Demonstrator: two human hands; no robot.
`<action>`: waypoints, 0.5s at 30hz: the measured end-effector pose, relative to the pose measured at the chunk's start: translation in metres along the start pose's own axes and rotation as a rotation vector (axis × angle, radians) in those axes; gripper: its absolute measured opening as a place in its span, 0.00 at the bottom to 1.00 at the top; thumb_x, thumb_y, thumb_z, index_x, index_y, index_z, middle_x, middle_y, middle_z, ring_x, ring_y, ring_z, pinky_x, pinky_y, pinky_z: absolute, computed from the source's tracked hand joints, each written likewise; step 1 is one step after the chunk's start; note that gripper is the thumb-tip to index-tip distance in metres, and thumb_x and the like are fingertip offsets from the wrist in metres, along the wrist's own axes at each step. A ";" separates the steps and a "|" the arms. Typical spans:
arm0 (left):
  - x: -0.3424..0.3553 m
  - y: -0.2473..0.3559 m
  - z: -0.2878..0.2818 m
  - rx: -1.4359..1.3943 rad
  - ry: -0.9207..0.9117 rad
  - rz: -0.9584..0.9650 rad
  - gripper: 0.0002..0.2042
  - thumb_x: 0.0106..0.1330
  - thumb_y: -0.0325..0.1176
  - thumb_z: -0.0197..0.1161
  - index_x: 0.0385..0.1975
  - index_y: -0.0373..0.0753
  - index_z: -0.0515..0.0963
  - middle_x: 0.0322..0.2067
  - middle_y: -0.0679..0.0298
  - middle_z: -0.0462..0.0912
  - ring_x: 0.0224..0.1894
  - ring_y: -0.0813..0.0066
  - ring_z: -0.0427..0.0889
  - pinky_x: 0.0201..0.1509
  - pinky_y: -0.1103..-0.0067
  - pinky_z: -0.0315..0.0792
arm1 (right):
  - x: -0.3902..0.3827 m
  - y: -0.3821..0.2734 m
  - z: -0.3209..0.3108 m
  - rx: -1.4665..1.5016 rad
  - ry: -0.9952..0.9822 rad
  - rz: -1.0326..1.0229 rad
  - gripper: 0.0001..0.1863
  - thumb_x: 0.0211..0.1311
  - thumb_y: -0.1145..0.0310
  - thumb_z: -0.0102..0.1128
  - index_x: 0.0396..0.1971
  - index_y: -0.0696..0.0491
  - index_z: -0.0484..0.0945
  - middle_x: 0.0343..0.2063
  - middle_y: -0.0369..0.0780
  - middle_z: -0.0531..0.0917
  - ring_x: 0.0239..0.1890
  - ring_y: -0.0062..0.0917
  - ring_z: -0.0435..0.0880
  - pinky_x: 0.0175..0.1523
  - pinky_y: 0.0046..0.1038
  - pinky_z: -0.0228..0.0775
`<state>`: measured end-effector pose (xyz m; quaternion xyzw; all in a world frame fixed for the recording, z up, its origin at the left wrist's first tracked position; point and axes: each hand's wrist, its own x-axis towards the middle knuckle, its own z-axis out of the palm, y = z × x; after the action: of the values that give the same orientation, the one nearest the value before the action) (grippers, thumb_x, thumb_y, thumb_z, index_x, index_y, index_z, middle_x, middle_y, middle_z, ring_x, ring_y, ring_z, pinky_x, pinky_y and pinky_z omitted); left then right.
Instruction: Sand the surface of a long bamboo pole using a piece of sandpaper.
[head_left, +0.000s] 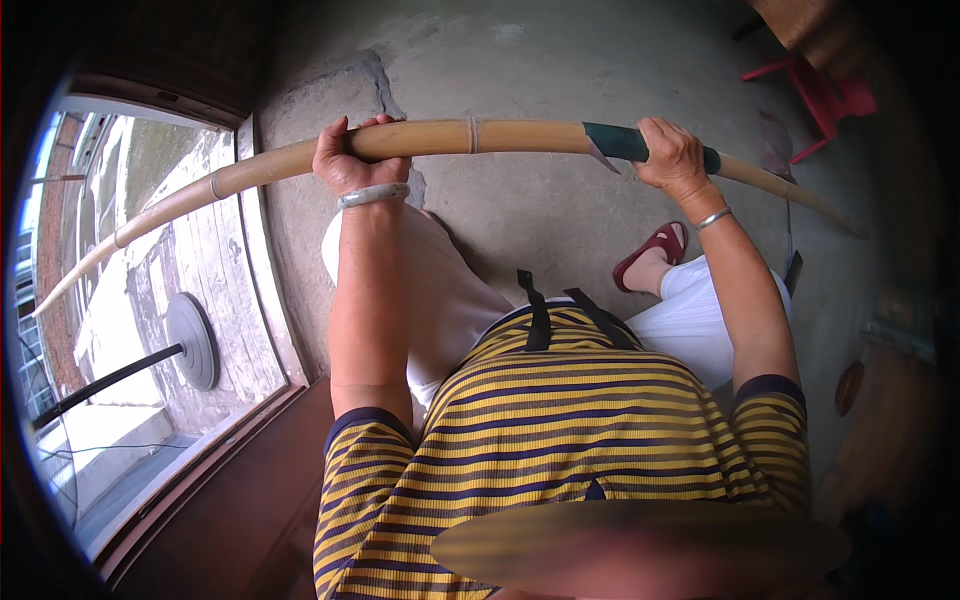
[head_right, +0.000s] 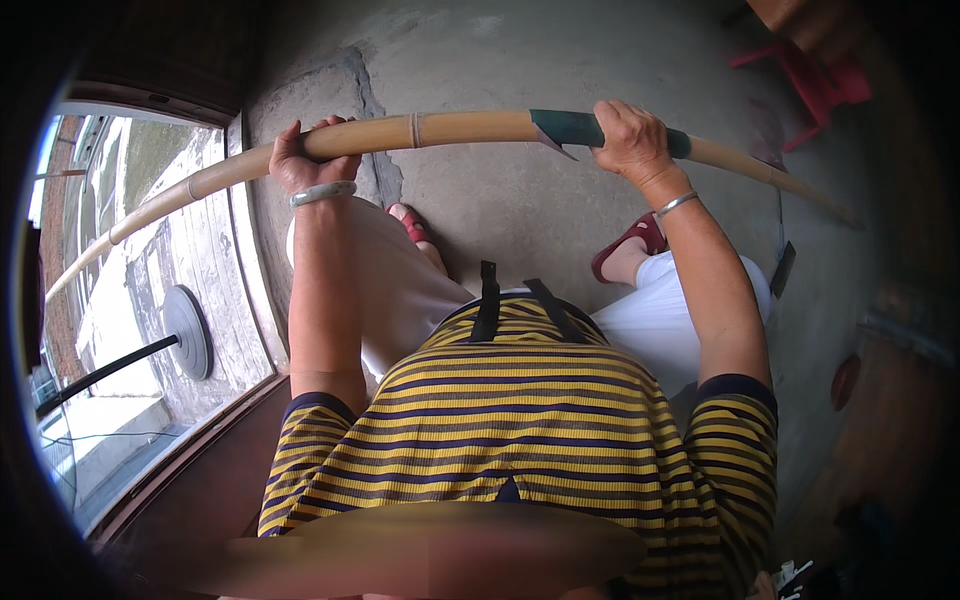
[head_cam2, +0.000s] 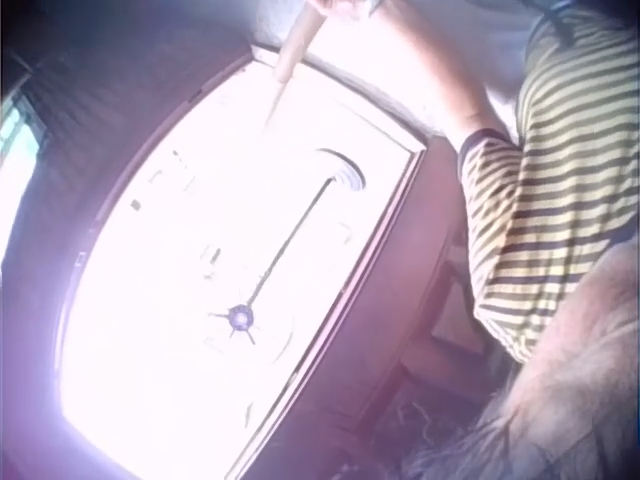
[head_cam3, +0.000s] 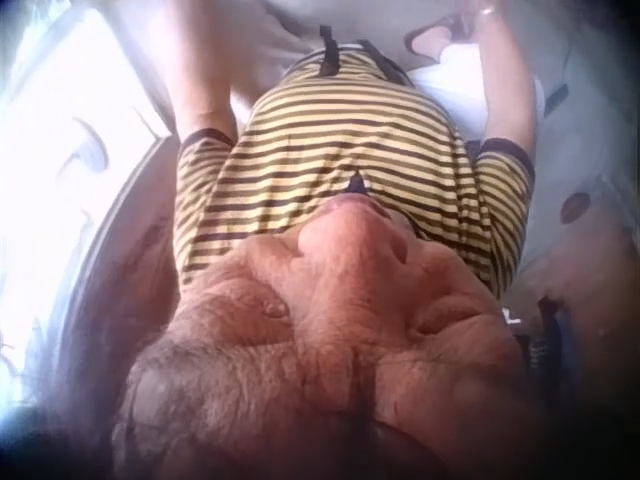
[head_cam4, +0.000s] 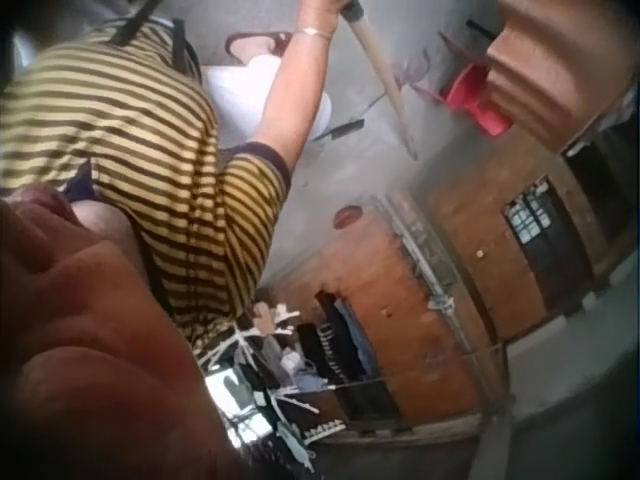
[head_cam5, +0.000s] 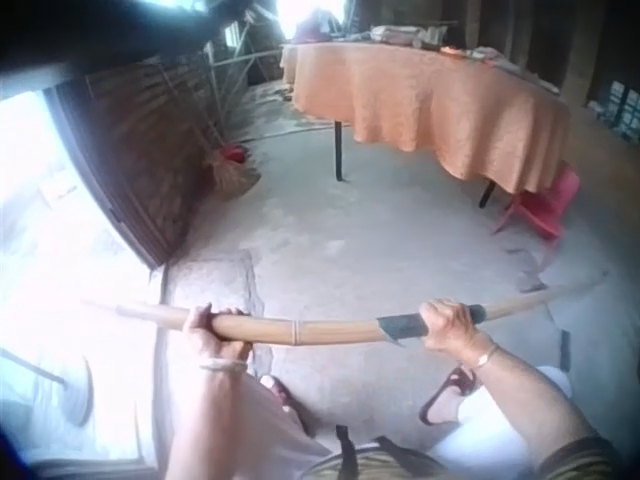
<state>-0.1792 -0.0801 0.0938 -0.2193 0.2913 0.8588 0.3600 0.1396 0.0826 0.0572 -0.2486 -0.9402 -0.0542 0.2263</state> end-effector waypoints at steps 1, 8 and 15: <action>0.000 0.000 -0.001 0.009 -0.036 0.023 0.08 0.46 0.33 0.60 0.22 0.40 0.68 0.19 0.56 0.73 0.26 0.59 0.74 0.40 0.60 0.69 | -0.002 0.002 0.000 0.002 -0.032 0.023 0.13 0.36 0.75 0.63 0.24 0.53 0.68 0.21 0.42 0.75 0.26 0.37 0.80 0.32 0.34 0.73; 0.022 0.038 -0.011 -0.039 0.017 0.192 0.08 0.51 0.35 0.58 0.19 0.42 0.67 0.15 0.65 0.69 0.21 0.66 0.72 0.37 0.68 0.71 | -0.029 0.017 0.002 -0.061 0.039 -0.037 0.13 0.36 0.76 0.63 0.23 0.53 0.68 0.19 0.43 0.74 0.24 0.40 0.79 0.30 0.36 0.73; 0.018 0.029 -0.015 -0.036 -0.127 0.166 0.07 0.44 0.33 0.58 0.16 0.43 0.66 0.13 0.66 0.68 0.18 0.68 0.71 0.33 0.68 0.69 | 0.017 -0.045 -0.003 0.078 -0.239 0.116 0.14 0.38 0.67 0.67 0.23 0.55 0.71 0.21 0.46 0.78 0.28 0.38 0.82 0.33 0.35 0.75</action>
<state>-0.2103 -0.0978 0.0823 -0.1462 0.2695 0.9029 0.3014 0.1050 0.0503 0.0682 -0.2982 -0.9459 0.0258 0.1251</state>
